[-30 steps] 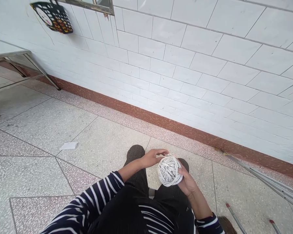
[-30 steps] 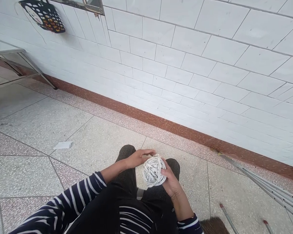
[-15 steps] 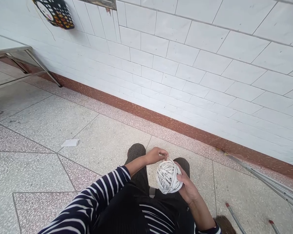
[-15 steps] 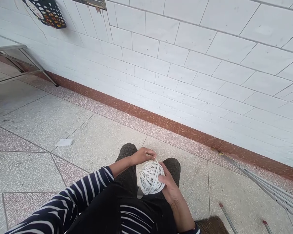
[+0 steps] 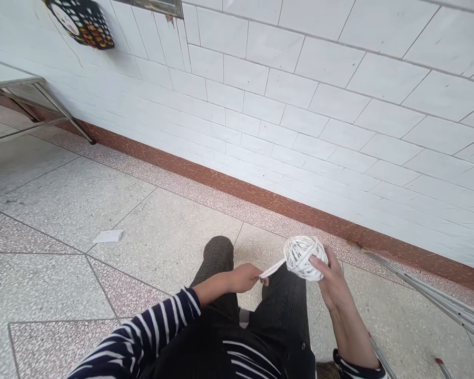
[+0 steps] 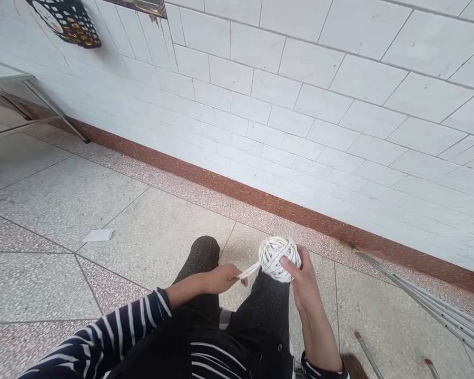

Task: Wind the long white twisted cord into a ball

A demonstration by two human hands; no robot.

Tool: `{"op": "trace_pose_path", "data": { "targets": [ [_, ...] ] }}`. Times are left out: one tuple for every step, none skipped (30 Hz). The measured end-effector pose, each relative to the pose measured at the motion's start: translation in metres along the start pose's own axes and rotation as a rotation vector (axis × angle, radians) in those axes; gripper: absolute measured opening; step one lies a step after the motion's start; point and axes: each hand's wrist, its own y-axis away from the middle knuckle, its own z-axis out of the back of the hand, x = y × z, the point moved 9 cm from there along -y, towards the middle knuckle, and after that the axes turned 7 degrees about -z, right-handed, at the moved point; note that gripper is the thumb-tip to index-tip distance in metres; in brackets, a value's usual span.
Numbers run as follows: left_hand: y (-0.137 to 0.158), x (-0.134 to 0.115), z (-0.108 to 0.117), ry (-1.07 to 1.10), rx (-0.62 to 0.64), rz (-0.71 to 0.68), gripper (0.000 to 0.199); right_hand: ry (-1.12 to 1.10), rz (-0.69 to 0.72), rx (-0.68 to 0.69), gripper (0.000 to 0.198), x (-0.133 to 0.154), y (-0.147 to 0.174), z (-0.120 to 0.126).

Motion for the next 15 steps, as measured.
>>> {"op": "trace_pose_path", "data": {
  "targets": [
    [0.005,-0.009,-0.006,0.038,0.037,-0.025,0.032,0.070,0.048,-0.052,0.073,0.006,-0.008,0.004],
    [0.010,-0.020,-0.009,0.082,0.074,-0.048,0.031,0.123,0.089,-0.097,0.072,0.008,-0.017,0.006],
    [0.015,-0.032,-0.011,0.123,0.110,-0.070,0.030,0.159,0.120,-0.127,0.072,0.008,-0.025,0.007],
    [0.019,-0.044,-0.010,0.160,0.147,-0.087,0.029,0.180,0.139,-0.141,0.071,0.004,-0.032,0.006],
    [0.023,-0.057,-0.007,0.192,0.183,-0.100,0.028,0.193,0.150,-0.141,0.070,-0.003,-0.039,0.004],
    [0.026,-0.069,-0.001,0.219,0.208,-0.108,0.027,0.201,0.154,-0.126,0.070,-0.011,-0.044,0.000],
    [0.027,-0.078,0.008,0.240,0.217,-0.113,0.028,0.209,0.155,-0.100,0.069,-0.021,-0.047,-0.005],
    [0.027,-0.085,0.020,0.254,0.203,-0.112,0.029,0.213,0.147,-0.063,0.067,-0.033,-0.047,-0.011],
    [0.025,-0.088,0.035,0.256,0.165,-0.105,0.031,0.213,0.130,-0.015,0.064,-0.045,-0.046,-0.018],
    [0.023,-0.088,0.051,0.242,0.109,-0.093,0.032,0.207,0.106,0.039,0.061,-0.057,-0.042,-0.024],
    [0.020,-0.083,0.066,0.220,0.051,-0.075,0.032,0.196,0.078,0.098,0.059,-0.069,-0.037,-0.031],
    [0.016,-0.076,0.078,0.198,0.002,-0.052,0.030,0.181,0.049,0.159,0.058,-0.080,-0.030,-0.038],
    [0.013,-0.067,0.087,0.186,-0.035,-0.028,0.029,0.164,0.021,0.216,0.057,-0.089,-0.022,-0.043],
    [0.009,-0.056,0.092,0.189,-0.058,-0.009,0.028,0.147,-0.004,0.265,0.058,-0.097,-0.015,-0.048],
    [0.006,-0.046,0.093,0.208,-0.068,0.000,0.029,0.136,-0.024,0.306,0.057,-0.103,-0.007,-0.053]
  ]
}}
